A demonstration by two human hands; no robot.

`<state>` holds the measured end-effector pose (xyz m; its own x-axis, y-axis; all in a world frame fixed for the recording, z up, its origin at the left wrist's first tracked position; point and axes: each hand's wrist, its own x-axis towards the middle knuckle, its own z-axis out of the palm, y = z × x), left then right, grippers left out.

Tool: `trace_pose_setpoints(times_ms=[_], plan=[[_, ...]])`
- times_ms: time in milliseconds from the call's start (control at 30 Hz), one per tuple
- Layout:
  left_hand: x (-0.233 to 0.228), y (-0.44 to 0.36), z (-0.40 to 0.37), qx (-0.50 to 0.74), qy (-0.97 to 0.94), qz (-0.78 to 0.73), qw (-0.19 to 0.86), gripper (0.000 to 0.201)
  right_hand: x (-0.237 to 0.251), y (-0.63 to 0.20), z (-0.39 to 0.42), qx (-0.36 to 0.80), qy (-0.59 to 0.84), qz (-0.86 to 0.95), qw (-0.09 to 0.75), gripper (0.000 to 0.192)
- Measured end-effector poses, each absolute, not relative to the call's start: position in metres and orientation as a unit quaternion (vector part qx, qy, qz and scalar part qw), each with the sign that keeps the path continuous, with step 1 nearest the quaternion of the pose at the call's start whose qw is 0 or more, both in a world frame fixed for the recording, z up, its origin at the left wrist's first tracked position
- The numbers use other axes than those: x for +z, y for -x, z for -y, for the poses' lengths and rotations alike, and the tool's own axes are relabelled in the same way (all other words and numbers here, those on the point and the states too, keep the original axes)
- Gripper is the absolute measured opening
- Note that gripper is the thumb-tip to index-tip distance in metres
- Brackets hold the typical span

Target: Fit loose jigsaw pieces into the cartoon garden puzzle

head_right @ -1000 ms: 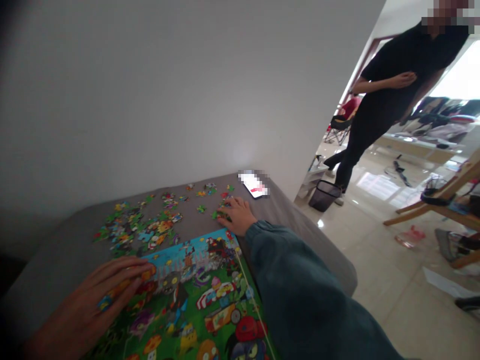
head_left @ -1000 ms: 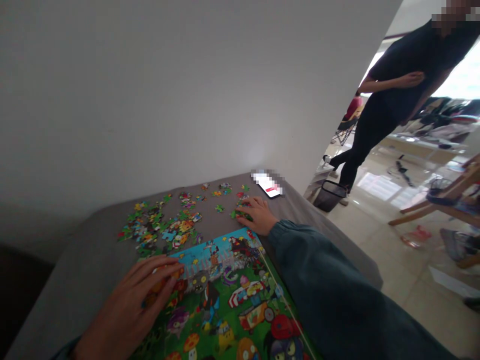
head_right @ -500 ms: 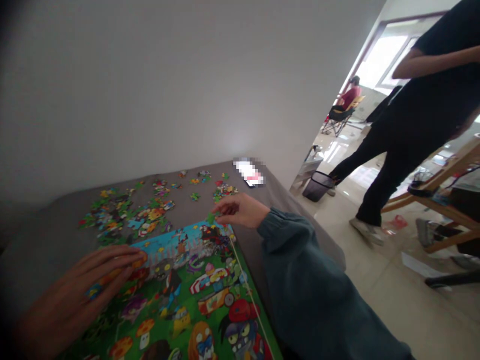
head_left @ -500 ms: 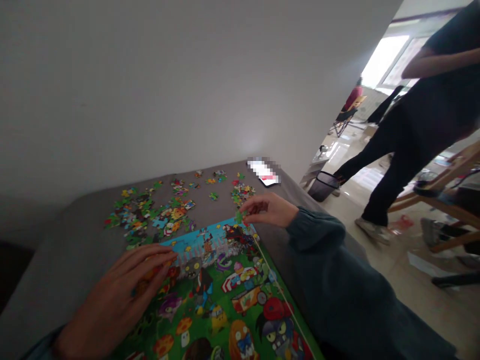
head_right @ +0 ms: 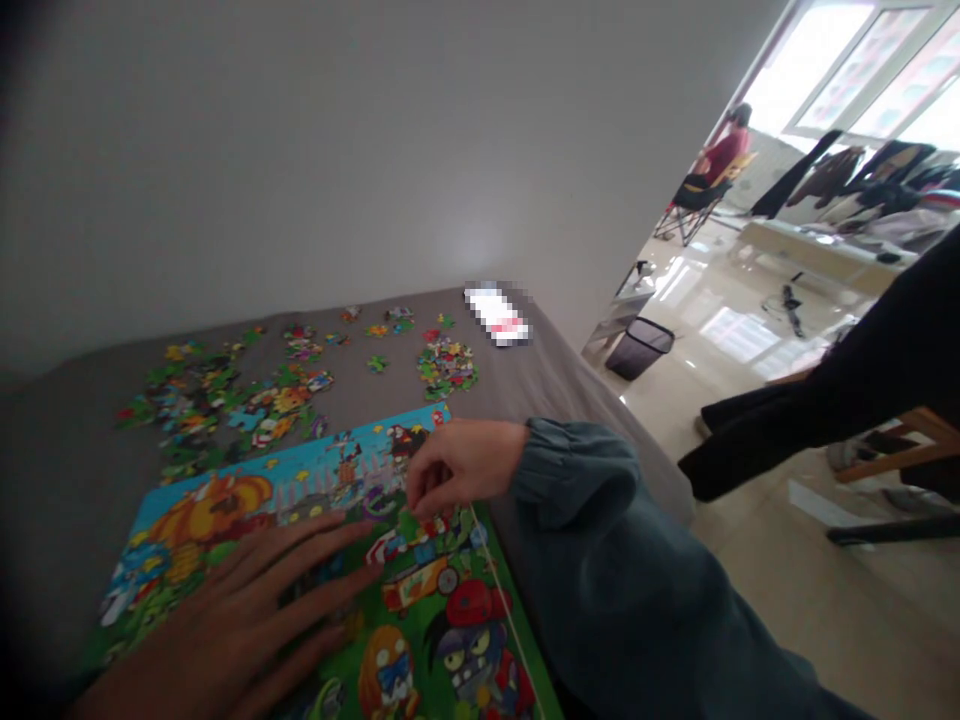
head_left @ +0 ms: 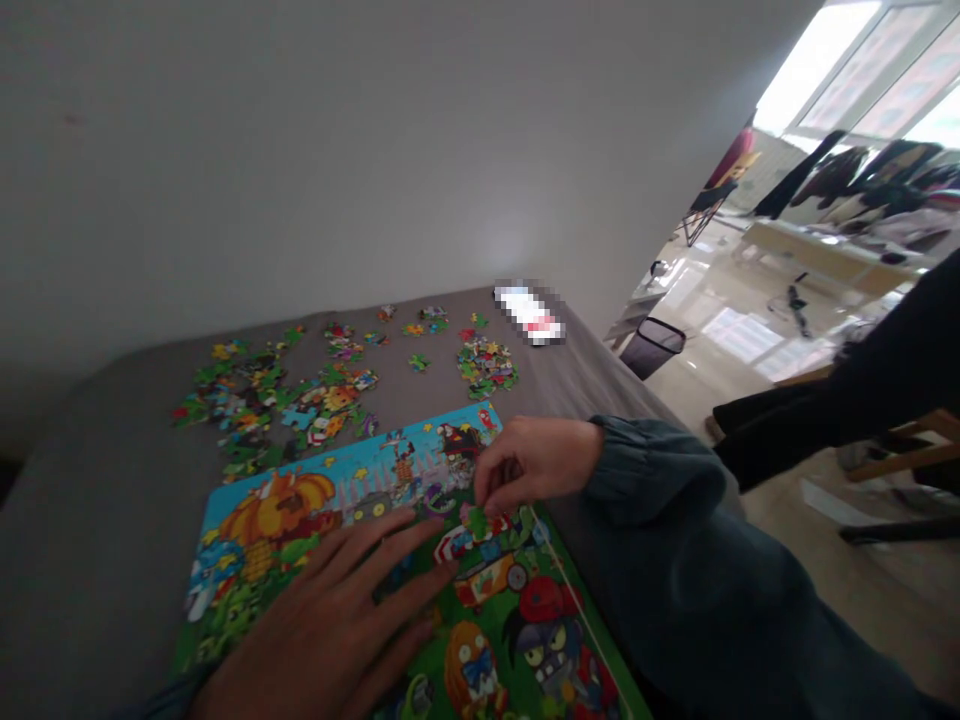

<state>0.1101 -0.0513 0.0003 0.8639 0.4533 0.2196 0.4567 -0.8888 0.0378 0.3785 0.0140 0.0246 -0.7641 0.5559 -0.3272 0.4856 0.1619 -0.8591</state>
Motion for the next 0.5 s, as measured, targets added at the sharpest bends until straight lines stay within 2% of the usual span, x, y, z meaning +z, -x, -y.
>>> trace_pose_setpoints(times_ms=[133, 233, 333, 500], plan=[[0.002, -0.116, 0.057, -0.128, 0.966, 0.223, -0.004, 0.043, 0.018, -0.372, -0.006, 0.612, 0.322, 0.721, -0.027, 0.017], [0.004, -0.122, 0.06, -0.13, 0.971, 0.199, -0.033, 0.04, 0.014, -0.365, -0.001, 0.619, 0.304, 0.72, -0.084, 0.016], [0.007, -0.128, 0.062, -0.117, 0.977, 0.168, -0.065, 0.03, 0.015, -0.359, 0.003, 0.583, 0.286, 0.749, -0.134, 0.017], [0.011, -0.135, 0.066, -0.136, 0.973, 0.176, -0.059, 0.026, 0.019, -0.35, 0.008, 0.488, 0.274, 0.815, -0.152, 0.023]])
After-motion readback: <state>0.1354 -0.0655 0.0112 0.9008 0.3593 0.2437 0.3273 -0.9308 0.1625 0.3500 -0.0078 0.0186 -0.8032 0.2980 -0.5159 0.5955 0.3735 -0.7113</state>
